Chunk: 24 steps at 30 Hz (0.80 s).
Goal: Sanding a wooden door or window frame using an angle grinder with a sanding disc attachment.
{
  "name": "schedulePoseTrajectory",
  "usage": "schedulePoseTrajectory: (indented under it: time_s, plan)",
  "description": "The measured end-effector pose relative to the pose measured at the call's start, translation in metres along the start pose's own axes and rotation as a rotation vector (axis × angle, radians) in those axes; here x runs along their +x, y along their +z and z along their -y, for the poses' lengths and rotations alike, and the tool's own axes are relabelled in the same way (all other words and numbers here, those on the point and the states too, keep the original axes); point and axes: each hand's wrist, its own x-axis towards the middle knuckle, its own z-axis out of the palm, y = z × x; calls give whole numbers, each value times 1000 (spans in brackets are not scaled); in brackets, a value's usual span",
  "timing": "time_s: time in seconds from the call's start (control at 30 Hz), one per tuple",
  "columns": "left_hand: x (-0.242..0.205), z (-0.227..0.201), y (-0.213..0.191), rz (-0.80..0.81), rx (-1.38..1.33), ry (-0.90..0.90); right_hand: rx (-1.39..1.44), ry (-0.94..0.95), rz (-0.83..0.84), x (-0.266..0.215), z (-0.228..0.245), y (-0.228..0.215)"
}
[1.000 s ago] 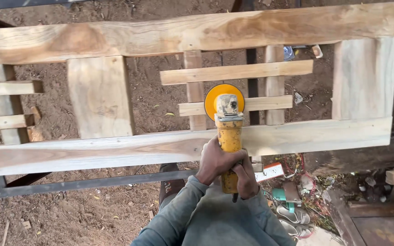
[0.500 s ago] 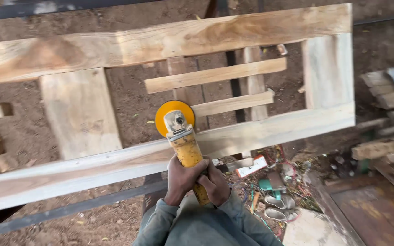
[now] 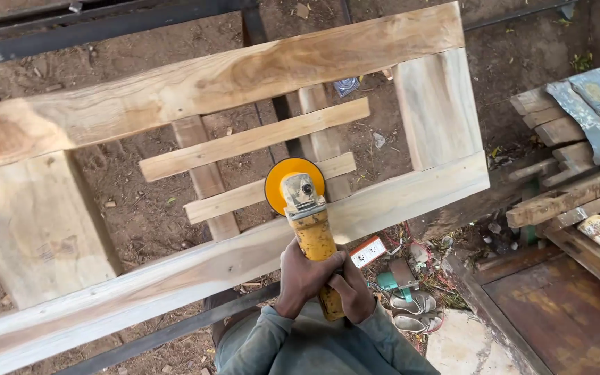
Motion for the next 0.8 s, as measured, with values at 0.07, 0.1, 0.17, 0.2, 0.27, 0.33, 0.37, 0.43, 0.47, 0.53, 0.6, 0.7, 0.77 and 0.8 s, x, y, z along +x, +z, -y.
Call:
schedulePoseTrajectory:
  time_s: [0.07,0.1,0.17,0.2,0.27,0.33,0.37,0.43,0.47,0.53,0.6,0.7,0.77,0.8]
  plan:
    - [9,-7,16,21,20,11,27,-13,-24,2,-3,-17]
    - [12,-10,24,36,32,18,48,-24,-39,2,-5,-26]
    - [20,-15,40,58,52,24,66,-28,-58,4,2,-40]
    - [23,-16,46,76,69,27,82,-31,-71,5,6,-46]
    - [29,-22,61,90,89,16,121,-43,-86,5,-16,-63]
    - [34,-28,71,97,112,-2,166,-51,-93,5,-34,-77]
    - [37,-32,75,114,121,-3,159,-55,-121,5,-41,-84]
    - [37,-36,77,120,140,-16,167,-54,-139,5,-47,-87]
    - [37,-38,77,127,151,-2,144,-89,-144,7,-44,-87]
    - [37,-38,75,136,167,9,126,-122,-153,9,-41,-83]
    - [35,-38,71,109,186,8,154,-121,-139,12,-41,-76]
    - [37,-44,54,68,219,16,177,-115,-154,22,-23,-49]
    - [33,-39,52,77,243,20,165,-145,-177,15,-28,-42]
    - [35,-38,49,67,266,30,152,-184,-183,17,-30,-38]
